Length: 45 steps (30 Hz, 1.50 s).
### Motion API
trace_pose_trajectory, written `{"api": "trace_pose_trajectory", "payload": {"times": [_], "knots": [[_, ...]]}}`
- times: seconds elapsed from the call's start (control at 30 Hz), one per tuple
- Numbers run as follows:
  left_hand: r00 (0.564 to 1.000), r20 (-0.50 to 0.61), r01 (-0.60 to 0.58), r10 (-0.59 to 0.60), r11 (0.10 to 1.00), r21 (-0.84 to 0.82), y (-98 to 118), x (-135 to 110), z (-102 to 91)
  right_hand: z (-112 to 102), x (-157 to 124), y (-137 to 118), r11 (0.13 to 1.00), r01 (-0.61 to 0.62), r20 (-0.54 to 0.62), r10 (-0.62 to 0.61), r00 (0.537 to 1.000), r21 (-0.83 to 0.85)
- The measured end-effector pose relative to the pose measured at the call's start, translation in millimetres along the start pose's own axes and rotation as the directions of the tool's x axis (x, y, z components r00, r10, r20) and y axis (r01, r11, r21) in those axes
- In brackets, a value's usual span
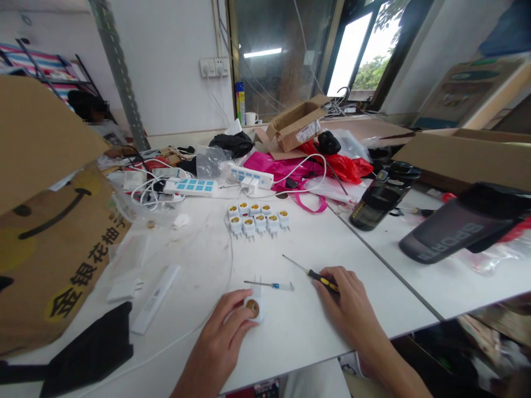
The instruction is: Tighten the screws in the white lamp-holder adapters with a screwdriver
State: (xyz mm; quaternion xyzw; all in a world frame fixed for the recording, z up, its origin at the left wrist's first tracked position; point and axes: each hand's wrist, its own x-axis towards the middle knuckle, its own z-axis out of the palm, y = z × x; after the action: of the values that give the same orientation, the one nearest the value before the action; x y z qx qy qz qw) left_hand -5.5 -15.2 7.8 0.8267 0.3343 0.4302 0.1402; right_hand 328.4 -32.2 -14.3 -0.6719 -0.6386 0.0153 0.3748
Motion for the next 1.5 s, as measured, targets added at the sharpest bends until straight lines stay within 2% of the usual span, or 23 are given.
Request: {"api": "trace_pose_trajectory", "payload": {"times": [0.07,0.13,0.2,0.23,0.3,0.37,0.43,0.57,0.73,0.93,1.03,1.1,1.23,1.5], "knots": [[1.0,-0.021,0.003,-0.003,1.0,0.008,2,-1,-0.3,-1,-3,-13,0.999,0.034,-0.069,-0.033,0.997,0.012],[0.999,-0.04,-0.002,0.002,1.0,0.019,4,-3,-0.5,-4,-9,-38,0.992,0.04,-0.097,-0.028,0.995,0.12],[0.998,-0.057,-0.005,0.007,1.0,0.03,9,-3,-0.2,-6,-17,-71,0.942,-0.057,-0.003,0.062,0.998,0.329],[0.998,-0.066,-0.006,0.008,0.999,0.034,12,-2,0.4,-7,-20,-88,0.884,-0.139,0.089,0.11,0.99,0.447],[0.996,-0.094,-0.004,0.007,0.999,0.034,18,1,2.5,-5,-23,-117,0.674,-0.302,0.292,0.132,0.947,0.674],[0.994,-0.105,-0.002,0.004,1.0,0.02,22,6,5.6,0,-19,-134,0.481,-0.436,0.458,0.078,0.886,0.761],[0.996,-0.09,0.001,-0.001,1.0,0.001,22,13,8.5,8,-10,-139,0.422,-0.471,0.496,0.057,0.867,0.775],[0.998,-0.043,0.032,-0.034,0.999,-0.032,12,25,8.7,25,9,-129,0.451,-0.414,0.438,0.055,0.897,0.791],[0.987,0.098,0.136,-0.124,0.982,-0.131,1,28,2.9,38,11,-123,0.533,-0.36,0.397,0.047,0.916,0.766],[0.986,0.061,0.161,-0.153,0.973,-0.163,2,29,2.4,43,9,-124,0.515,-0.354,0.372,0.072,0.926,0.781],[0.989,0.06,0.145,-0.137,0.974,-0.171,1,30,3.0,45,11,-122,0.491,-0.392,0.401,0.092,0.912,0.778],[0.991,0.018,0.131,-0.13,0.979,-0.158,-2,28,4.7,46,12,-122,0.494,-0.416,0.428,0.094,0.899,0.764],[0.994,-0.052,0.091,-0.098,0.989,-0.118,-8,24,10.4,48,11,-124,0.518,-0.419,0.45,0.072,0.89,0.746],[0.996,-0.028,0.082,-0.084,0.994,-0.076,-4,19,10.9,45,10,-127,0.638,-0.335,0.391,0.058,0.919,0.693]]}}
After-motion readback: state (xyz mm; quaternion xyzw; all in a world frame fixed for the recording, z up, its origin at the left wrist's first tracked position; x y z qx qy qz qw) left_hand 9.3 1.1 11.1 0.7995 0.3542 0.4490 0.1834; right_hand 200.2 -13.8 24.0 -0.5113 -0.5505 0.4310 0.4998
